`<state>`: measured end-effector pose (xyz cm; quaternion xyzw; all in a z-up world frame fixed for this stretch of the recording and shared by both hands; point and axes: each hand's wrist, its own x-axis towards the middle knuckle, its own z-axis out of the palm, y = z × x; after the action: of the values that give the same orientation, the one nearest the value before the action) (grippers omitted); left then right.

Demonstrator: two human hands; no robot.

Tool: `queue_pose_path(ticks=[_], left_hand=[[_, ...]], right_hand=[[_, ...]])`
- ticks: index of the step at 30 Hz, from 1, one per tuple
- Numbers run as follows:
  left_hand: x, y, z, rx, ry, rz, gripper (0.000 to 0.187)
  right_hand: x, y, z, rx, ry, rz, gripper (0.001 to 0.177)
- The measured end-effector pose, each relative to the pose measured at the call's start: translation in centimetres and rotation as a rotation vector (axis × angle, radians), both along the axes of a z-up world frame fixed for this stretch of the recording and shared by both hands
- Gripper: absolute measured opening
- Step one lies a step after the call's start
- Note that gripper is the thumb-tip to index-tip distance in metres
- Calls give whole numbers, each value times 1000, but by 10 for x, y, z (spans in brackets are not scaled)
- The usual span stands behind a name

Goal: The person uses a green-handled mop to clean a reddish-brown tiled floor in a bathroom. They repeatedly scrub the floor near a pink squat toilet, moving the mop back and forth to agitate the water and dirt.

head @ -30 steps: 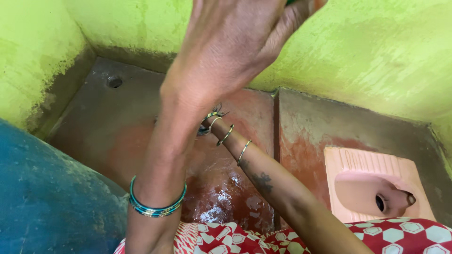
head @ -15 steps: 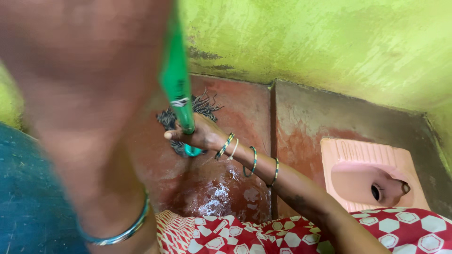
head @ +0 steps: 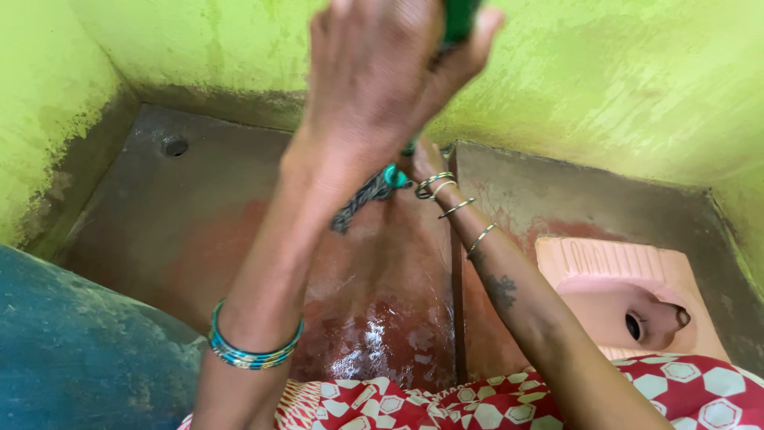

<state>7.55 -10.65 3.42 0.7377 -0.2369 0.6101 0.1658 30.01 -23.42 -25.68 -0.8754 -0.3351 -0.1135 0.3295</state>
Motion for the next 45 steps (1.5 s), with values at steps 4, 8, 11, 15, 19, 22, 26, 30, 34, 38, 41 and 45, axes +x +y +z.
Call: queue_pose_path(ticks=[4, 8, 11, 15, 19, 22, 26, 30, 34, 38, 41, 45], left_hand=[[2, -11, -1, -50, -15, -77, 22], [-10, 9, 4, -101, 211, -361, 29], [-28, 33, 3, -142, 304, -531, 31], [-52, 67, -9, -256, 327, -507, 28], [-69, 83, -17, -326, 339, -482, 24], [-68, 77, -16, -325, 327, -507, 21], [-46, 45, -4, -262, 294, -601, 18], [-21, 7, 3, -226, 284, -602, 14], [-4, -6, -7, -198, 289, -443, 20], [9, 7, -8, -263, 328, -362, 22], [9, 26, -5, -370, 378, -513, 18], [-33, 75, -17, -428, 325, -551, 19]], right_hand=[[10, -14, -13, 64, -112, -25, 29], [-43, -13, -7, 36, 198, -68, 49], [-108, -6, 16, 105, 394, -6, 50], [-200, -3, 52, 261, 559, 210, 42], [-227, 10, 71, 189, 244, 122, 49], [-212, 17, 63, 136, 31, 56, 49], [-157, 24, 31, 93, -9, -82, 45], [-59, 11, 0, 54, 72, -162, 46], [7, -6, -18, 101, 49, -60, 25], [-6, 5, -14, 133, 229, -84, 40], [-46, 3, 6, 184, 278, -49, 38], [-141, 0, 36, 235, 447, -119, 31]])
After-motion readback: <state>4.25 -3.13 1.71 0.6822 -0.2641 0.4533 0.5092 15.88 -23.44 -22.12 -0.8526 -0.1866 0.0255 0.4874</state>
